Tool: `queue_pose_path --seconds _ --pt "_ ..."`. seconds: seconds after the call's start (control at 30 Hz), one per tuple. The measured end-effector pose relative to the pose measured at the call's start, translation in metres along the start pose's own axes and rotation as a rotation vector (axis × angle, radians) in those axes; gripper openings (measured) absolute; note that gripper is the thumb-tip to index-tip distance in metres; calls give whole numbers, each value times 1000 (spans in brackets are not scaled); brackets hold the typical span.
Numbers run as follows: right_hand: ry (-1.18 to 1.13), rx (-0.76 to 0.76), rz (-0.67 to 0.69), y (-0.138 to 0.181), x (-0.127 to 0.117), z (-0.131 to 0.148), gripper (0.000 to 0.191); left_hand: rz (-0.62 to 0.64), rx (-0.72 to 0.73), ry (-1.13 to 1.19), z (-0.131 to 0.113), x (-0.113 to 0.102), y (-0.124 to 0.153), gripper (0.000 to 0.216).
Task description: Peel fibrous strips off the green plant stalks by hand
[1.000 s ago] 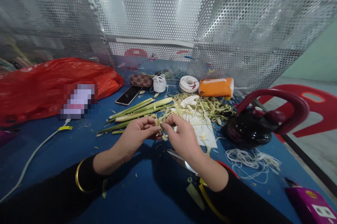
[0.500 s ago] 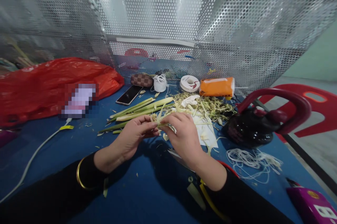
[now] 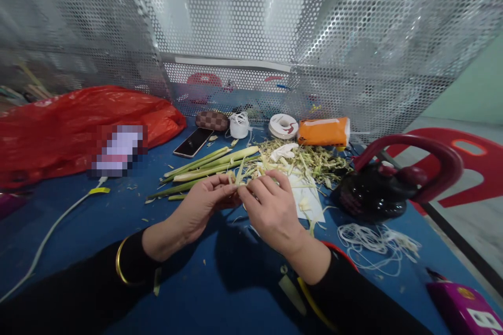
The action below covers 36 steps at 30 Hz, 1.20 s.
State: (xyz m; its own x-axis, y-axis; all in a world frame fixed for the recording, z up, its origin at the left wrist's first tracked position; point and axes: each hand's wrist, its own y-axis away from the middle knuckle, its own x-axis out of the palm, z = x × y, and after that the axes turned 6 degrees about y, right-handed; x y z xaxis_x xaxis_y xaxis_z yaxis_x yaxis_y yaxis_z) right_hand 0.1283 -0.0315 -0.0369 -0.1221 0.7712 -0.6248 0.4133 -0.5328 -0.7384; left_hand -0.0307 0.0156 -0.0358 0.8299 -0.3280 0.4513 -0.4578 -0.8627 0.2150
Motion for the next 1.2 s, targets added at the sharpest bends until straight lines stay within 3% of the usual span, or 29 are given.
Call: queue_pose_path --seconds 0.17,0.4,0.6,0.73,0.83,0.97,1.2 --pt "-11 2 -31 2 1 4 11 -55 34 12 0 5 2 24" --pt "-135 6 44 2 0 5 15 -137 59 43 -2 5 1 21" --pt "-601 638 106 -6 2 -3 8 -98 43 -54 -5 6 4 19" --pt "-936 864 304 -7 7 -2 21 -45 6 -163 -3 6 6 17" --pt "-1047 963 328 -6 9 2 27 -45 13 -163 -2 5 5 16" --pt "-1138 939 362 -8 6 -2 16 -138 29 -91 -4 4 0 16" --pt "-1192 608 519 -17 -13 -28 22 -161 9 -44 -10 2 -1 15"
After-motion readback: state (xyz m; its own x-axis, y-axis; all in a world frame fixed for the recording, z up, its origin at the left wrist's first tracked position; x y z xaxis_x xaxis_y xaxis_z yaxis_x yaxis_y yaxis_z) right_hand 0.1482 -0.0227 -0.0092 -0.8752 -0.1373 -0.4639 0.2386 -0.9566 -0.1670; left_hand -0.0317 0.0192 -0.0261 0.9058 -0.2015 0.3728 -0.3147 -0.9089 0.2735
